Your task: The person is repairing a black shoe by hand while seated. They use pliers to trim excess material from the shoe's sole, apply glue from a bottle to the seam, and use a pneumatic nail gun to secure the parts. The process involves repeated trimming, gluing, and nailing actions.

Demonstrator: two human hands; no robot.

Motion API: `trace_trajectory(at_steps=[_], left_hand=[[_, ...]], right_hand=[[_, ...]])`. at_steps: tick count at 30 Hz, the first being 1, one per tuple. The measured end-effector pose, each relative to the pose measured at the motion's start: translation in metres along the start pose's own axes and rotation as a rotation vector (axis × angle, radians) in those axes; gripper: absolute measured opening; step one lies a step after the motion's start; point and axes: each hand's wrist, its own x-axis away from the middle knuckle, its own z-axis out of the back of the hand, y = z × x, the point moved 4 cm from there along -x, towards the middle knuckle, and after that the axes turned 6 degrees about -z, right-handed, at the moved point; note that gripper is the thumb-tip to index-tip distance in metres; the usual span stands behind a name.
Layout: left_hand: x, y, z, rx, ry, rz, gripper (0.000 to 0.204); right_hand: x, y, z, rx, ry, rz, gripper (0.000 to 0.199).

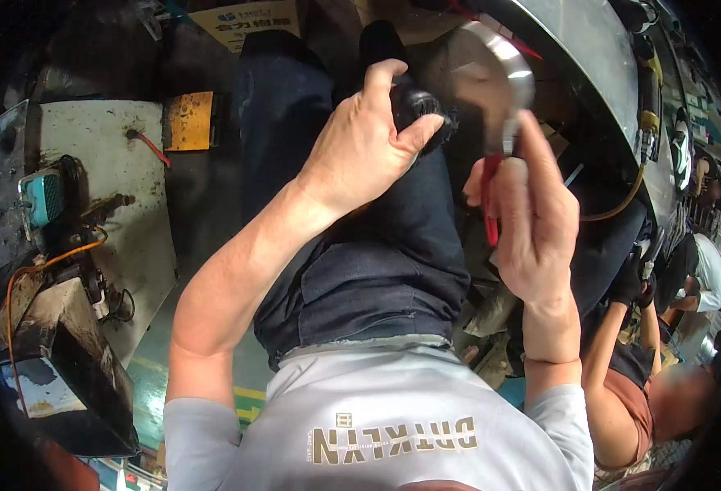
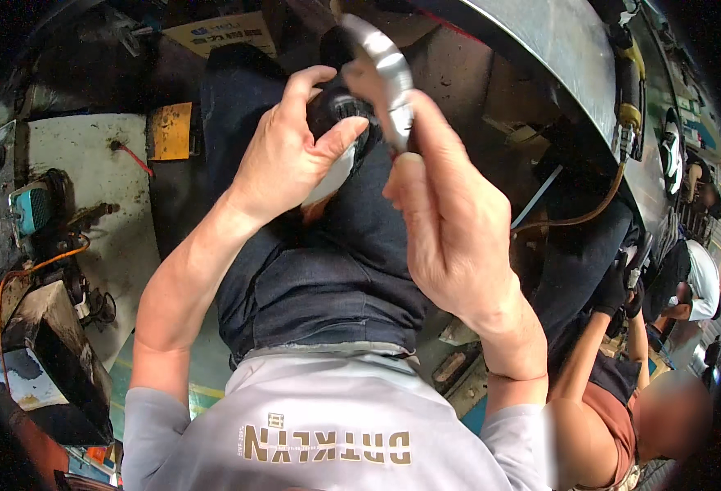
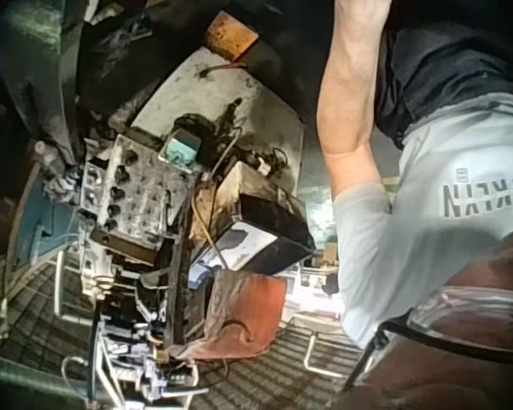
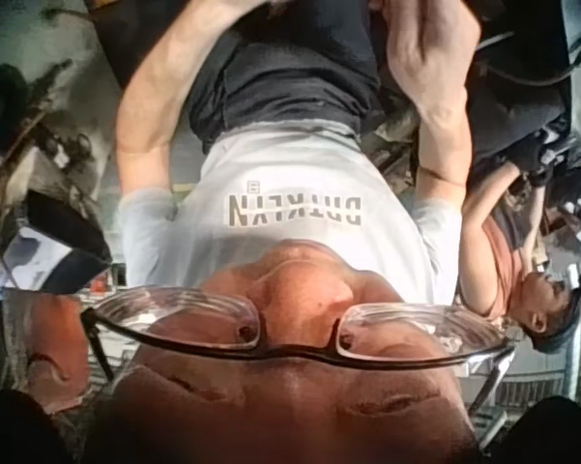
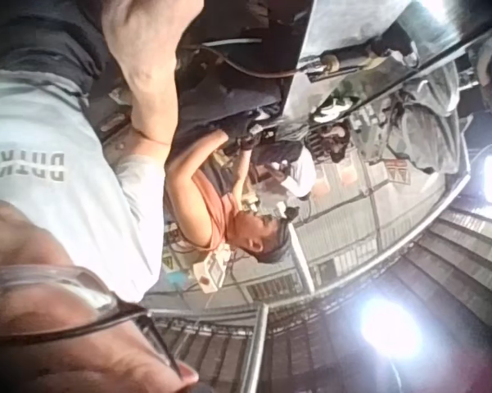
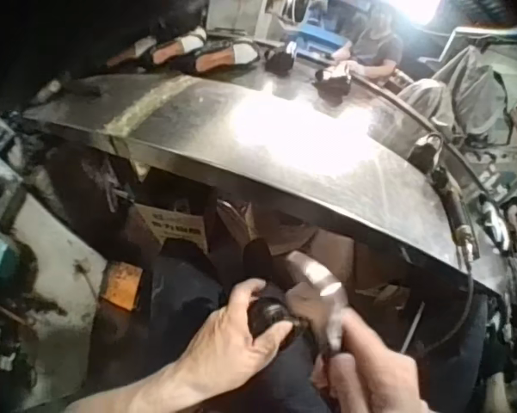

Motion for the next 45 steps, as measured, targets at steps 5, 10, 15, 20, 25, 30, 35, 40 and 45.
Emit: trace_trajectory(at_steps=[5,10,15,20,25,30,35,40,45], left_hand=[[0.0,-0.001,0.002,-0.003,0.037,-0.09,0.064],[-0.004,0.008,0.0,0.015,-0.076,0.027,0.059],[0.003,-0.001,0.002,-0.043,-0.073,-0.006,0.056],[-0.004,-0.005,0.012,0.11,-0.126,0.084,0.057],[0.015,-0.015,0.044,0.527,0.023,0.039,0.052],[0.062,-0.028,0.07,0.795,0.606,0.025,0.045],[0.108,-0.047,0.034,0.664,0.759,-0.006,0.054],[0.117,-0.049,0.041,0.803,0.779,0.022,0.048],[0.113,-0.044,0.049,0.511,0.693,0.086,0.04]], right_hand=[[-0.007,0.022,-0.01,0.086,-0.176,-0.212,0.043],[-0.005,0.024,-0.012,-0.015,0.028,0.025,0.04],[0.0,0.012,-0.001,-0.096,-0.04,-0.112,0.041],[-0.016,0.032,-0.011,-0.078,-0.126,-0.248,0.039],[0.011,0.04,-0.009,-0.642,-0.05,-0.246,0.034],[0.035,0.057,-0.039,-0.442,-0.292,-0.297,0.033],[0.023,0.023,-0.065,-0.045,-0.467,0.021,0.045],[0.021,0.011,-0.082,0.182,-0.541,0.071,0.047],[0.016,-0.005,-0.091,0.348,-0.412,0.161,0.049]])
